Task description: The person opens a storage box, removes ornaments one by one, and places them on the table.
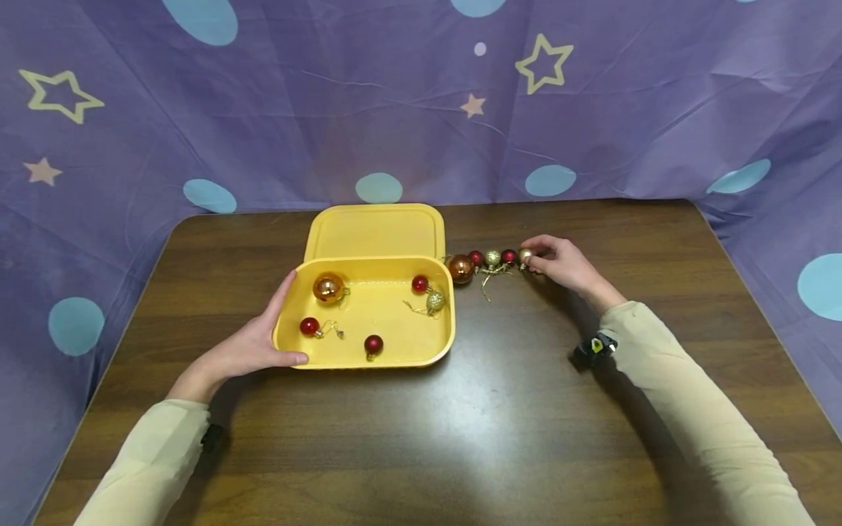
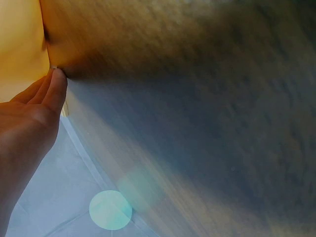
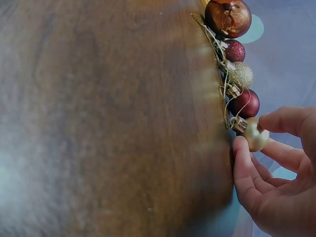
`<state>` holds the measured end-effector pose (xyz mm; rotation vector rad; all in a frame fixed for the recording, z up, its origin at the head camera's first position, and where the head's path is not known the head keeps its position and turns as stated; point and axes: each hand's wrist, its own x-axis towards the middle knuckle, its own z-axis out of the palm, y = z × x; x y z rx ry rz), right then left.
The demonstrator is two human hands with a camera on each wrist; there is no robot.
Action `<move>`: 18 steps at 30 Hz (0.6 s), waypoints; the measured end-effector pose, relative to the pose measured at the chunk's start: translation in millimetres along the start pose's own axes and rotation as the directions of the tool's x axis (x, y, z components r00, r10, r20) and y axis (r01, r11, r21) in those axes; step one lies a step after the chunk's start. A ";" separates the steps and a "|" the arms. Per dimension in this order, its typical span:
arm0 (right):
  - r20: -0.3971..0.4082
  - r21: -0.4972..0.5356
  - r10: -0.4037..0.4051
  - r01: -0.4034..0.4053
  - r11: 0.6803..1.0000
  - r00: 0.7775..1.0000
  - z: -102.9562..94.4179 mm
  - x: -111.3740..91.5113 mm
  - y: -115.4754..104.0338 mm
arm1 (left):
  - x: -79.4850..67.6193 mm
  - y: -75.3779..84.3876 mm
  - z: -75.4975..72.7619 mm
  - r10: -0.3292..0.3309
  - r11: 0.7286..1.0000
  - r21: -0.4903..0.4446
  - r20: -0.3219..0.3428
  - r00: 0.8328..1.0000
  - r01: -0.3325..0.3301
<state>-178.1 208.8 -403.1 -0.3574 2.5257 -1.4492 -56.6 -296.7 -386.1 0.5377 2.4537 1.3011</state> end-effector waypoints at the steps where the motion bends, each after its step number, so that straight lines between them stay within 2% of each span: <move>1: 0.000 -0.007 0.001 -0.001 1.000 1.000 0.0 -1.6 -2.9 | 0.0 -0.1 0.0 0.002 1.000 0.001 -0.001 1.000 -0.002; 5: 0.008 -0.027 0.000 0.000 1.000 1.000 -0.7 -9.4 -20.6 | 0.2 -0.4 0.2 0.008 1.000 0.006 -0.002 1.000 -0.008; 8: 0.012 -0.023 0.006 -0.006 1.000 1.000 -1.8 -11.8 -24.9 | 0.4 -0.3 0.1 0.012 1.000 0.012 -0.004 1.000 -0.012; 15: 0.017 -0.008 0.013 -0.013 1.000 1.000 -1.7 -4.9 2.2 | -0.1 -0.5 -0.1 0.011 1.000 0.006 -0.001 1.000 -0.011; 18: 0.013 0.014 0.000 0.000 1.000 1.000 -1.3 -3.5 6.3 | -0.4 -0.3 0.4 0.002 1.000 0.010 0.000 1.000 -0.002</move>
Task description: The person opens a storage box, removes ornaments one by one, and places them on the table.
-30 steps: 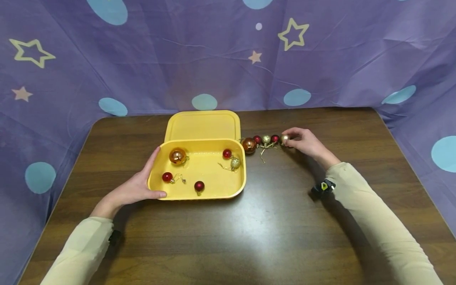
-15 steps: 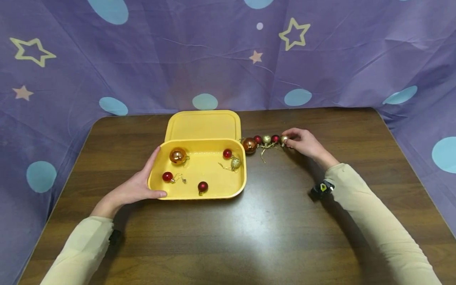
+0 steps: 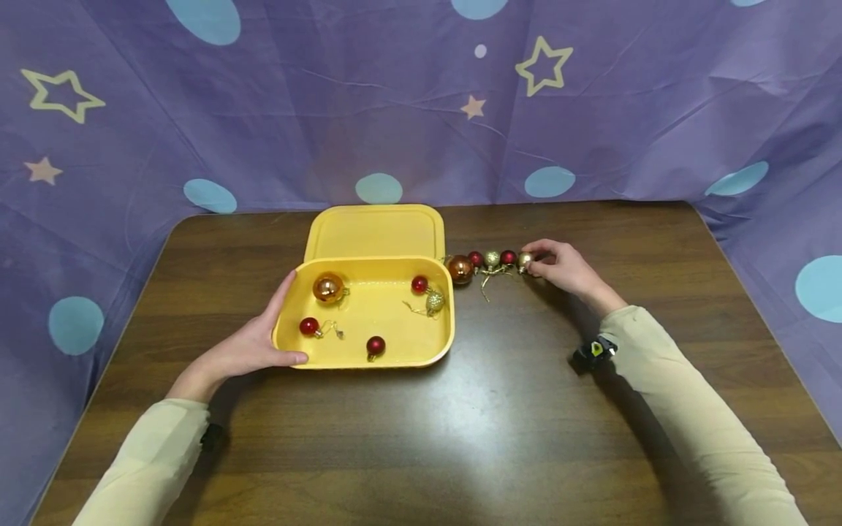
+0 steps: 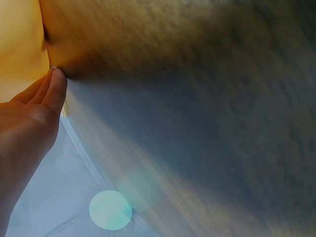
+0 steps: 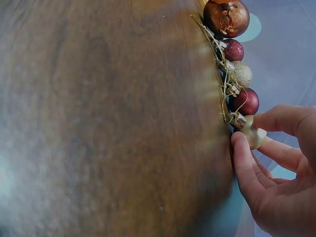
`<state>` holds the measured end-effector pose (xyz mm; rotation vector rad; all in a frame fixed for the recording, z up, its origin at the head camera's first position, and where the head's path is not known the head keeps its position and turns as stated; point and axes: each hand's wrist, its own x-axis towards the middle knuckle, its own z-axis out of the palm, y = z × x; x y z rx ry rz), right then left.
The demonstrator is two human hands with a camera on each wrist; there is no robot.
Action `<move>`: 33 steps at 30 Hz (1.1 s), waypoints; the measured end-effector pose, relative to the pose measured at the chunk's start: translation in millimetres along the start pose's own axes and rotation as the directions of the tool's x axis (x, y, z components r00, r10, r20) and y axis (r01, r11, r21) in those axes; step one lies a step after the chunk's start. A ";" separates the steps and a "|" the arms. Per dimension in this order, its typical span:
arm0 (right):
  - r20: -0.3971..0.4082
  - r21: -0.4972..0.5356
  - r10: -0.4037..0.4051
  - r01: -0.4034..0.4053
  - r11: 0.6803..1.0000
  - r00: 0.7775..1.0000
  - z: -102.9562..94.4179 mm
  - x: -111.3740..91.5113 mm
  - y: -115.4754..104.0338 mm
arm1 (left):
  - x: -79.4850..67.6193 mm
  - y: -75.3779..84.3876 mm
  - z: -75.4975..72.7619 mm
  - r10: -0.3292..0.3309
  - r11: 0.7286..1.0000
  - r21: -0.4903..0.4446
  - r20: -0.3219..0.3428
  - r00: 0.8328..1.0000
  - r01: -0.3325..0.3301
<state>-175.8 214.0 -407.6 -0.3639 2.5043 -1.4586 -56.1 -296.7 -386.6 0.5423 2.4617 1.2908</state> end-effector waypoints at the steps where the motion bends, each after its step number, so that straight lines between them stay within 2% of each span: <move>1: -0.001 0.005 -0.004 0.004 1.000 1.000 0.4 0.3 0.7 | -0.2 0.1 0.2 -0.003 1.000 0.000 0.001 1.000 0.003; 8: -0.016 -0.014 -0.012 0.012 1.000 1.000 2.6 1.1 -1.3 | -0.1 0.1 1.3 0.001 1.000 0.001 -0.001 1.000 -0.001; 21: -0.011 0.018 0.001 -0.001 1.000 1.000 -1.8 0.2 1.8 | 0.5 2.9 0.0 -0.015 1.000 -0.007 0.005 1.000 0.015; 33: -0.047 0.014 -0.006 0.007 1.000 0.999 3.3 2.2 2.7 | -0.1 3.3 -0.7 -0.024 1.000 -0.012 0.006 1.000 0.024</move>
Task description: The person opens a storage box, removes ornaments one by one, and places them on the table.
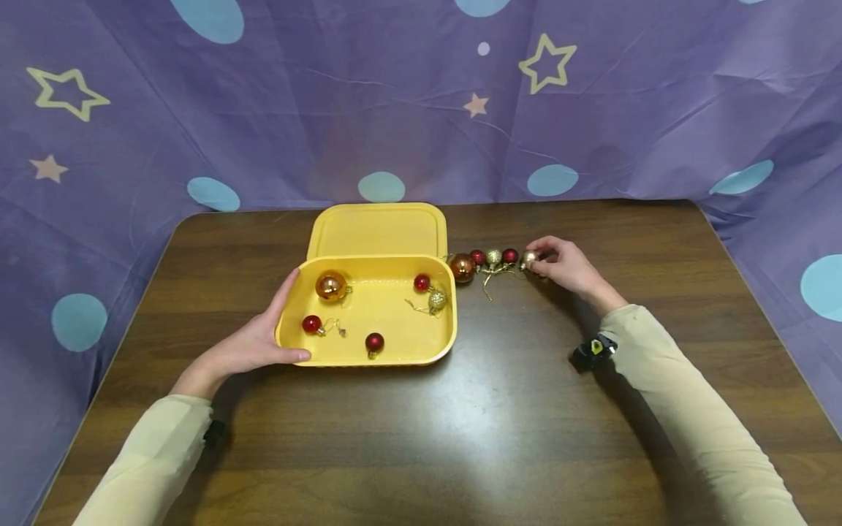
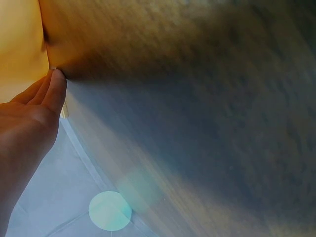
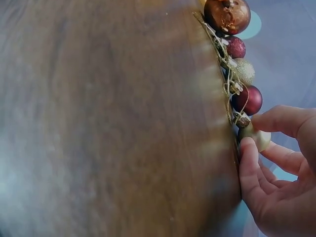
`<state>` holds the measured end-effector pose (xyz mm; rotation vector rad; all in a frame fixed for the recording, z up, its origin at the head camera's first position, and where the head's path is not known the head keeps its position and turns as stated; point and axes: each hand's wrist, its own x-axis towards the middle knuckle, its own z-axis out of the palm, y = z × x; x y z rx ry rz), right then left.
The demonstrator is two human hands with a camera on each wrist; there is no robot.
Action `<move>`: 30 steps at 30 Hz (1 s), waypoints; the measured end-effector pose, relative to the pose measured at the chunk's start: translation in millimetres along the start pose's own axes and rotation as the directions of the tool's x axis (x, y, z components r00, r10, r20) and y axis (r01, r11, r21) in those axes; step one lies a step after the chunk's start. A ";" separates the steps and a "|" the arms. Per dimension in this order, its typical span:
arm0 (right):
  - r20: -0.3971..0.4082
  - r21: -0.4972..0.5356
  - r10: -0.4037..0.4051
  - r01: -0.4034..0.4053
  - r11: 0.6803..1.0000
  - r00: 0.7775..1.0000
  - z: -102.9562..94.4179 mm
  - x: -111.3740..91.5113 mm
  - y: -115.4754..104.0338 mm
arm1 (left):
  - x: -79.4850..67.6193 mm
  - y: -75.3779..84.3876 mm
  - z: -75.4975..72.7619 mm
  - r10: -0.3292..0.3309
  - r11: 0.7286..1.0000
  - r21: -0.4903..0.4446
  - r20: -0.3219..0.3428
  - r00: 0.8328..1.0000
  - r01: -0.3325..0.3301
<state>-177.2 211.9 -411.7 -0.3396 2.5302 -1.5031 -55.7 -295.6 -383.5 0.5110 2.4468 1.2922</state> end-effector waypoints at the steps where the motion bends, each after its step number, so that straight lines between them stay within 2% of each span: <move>1: 0.000 -0.007 0.000 0.000 1.000 1.000 0.7 0.3 -0.2 | -0.1 0.2 0.1 -0.002 1.000 -0.002 0.000 1.000 0.002; 7: 0.003 -0.027 0.004 -0.004 1.000 1.000 3.0 1.7 -0.1 | -0.2 2.6 1.1 0.000 1.000 -0.013 0.001 1.000 0.000; 21: 0.016 0.001 -0.018 0.018 1.000 1.000 1.3 -0.4 0.6 | -0.3 1.4 0.9 0.007 1.000 -0.014 -0.002 1.000 -0.007; 30: 0.006 -0.035 -0.011 0.011 0.999 1.000 1.3 0.7 -0.1 | 0.3 -1.6 0.7 0.018 1.000 -0.018 0.000 1.000 -0.018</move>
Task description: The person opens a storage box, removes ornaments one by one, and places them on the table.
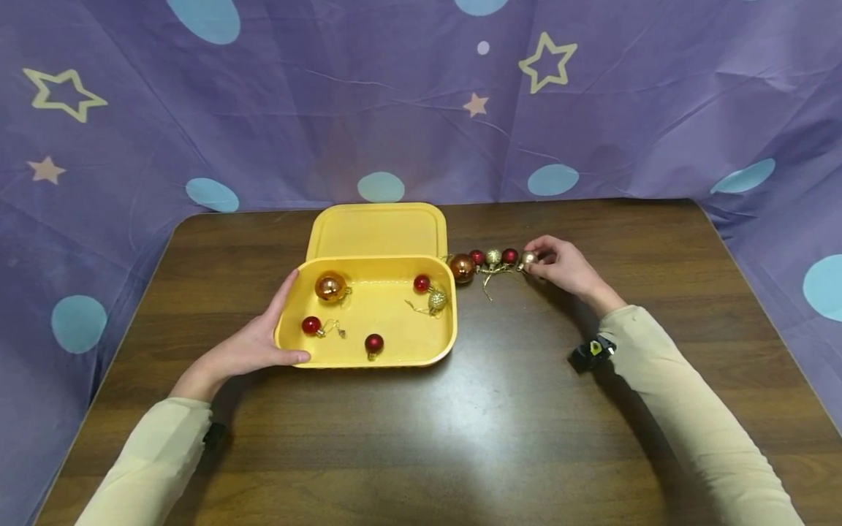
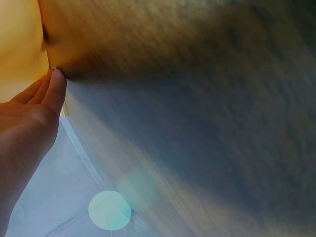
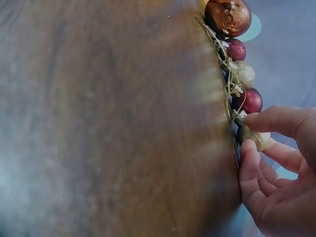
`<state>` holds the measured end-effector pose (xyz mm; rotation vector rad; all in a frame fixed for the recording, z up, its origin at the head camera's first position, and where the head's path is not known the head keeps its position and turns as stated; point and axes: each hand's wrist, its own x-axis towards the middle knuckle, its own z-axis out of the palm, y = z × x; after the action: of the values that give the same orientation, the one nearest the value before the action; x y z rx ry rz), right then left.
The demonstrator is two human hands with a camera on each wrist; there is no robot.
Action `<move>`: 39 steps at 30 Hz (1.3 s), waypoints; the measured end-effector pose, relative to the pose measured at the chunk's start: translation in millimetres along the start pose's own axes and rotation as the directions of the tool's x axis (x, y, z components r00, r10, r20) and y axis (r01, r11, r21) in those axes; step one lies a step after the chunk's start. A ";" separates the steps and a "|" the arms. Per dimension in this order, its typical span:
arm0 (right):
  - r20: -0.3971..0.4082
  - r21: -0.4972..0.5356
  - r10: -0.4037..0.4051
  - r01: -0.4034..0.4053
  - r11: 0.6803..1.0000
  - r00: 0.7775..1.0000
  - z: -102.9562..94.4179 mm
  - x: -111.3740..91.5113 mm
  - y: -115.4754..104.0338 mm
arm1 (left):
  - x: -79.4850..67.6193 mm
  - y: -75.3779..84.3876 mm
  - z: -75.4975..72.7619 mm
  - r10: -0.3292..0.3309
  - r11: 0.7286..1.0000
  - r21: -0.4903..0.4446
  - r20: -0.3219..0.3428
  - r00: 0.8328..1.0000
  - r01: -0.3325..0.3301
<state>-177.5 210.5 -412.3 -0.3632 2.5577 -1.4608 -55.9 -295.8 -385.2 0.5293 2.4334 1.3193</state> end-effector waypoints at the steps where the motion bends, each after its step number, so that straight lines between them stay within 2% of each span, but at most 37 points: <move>1: 0.000 -0.011 -0.004 0.004 1.000 1.000 0.3 0.2 -0.6 | -0.2 -0.3 -0.1 -0.001 1.000 0.004 -0.002 1.000 0.001; 11: -0.002 -0.106 -0.037 0.037 0.994 0.999 3.5 4.1 -3.0 | -0.3 -1.8 -0.6 0.011 1.000 0.016 -0.002 1.000 -0.011; 18: 0.010 -0.080 -0.061 0.061 0.995 0.998 3.0 4.5 -2.5 | 0.4 -1.2 -0.8 0.021 1.000 0.011 0.002 1.000 -0.021; 24: 0.035 -0.061 -0.034 0.036 0.997 0.999 -2.7 3.0 -3.4 | 0.7 -1.2 -0.3 0.025 1.000 0.011 0.000 1.000 -0.025; 30: -0.013 -0.035 -0.021 0.021 0.999 1.000 -8.8 -1.9 -13.3 | 0.3 -2.4 0.0 0.018 1.000 0.005 0.000 1.000 -0.018; 35: -0.087 -0.037 -0.083 0.080 0.996 0.993 -5.9 -6.1 -29.3 | 0.5 -2.1 -0.2 0.020 1.000 0.012 -0.002 1.000 -0.020; 39: -0.080 -0.030 -0.165 0.163 0.986 0.983 6.3 -7.2 -44.8 | 1.0 -0.9 -0.1 0.012 1.000 0.016 -0.003 1.000 -0.012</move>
<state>-163.3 185.6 -376.5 -0.5394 2.6674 -1.5319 -57.0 -295.9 -386.1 0.5473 2.4483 1.3076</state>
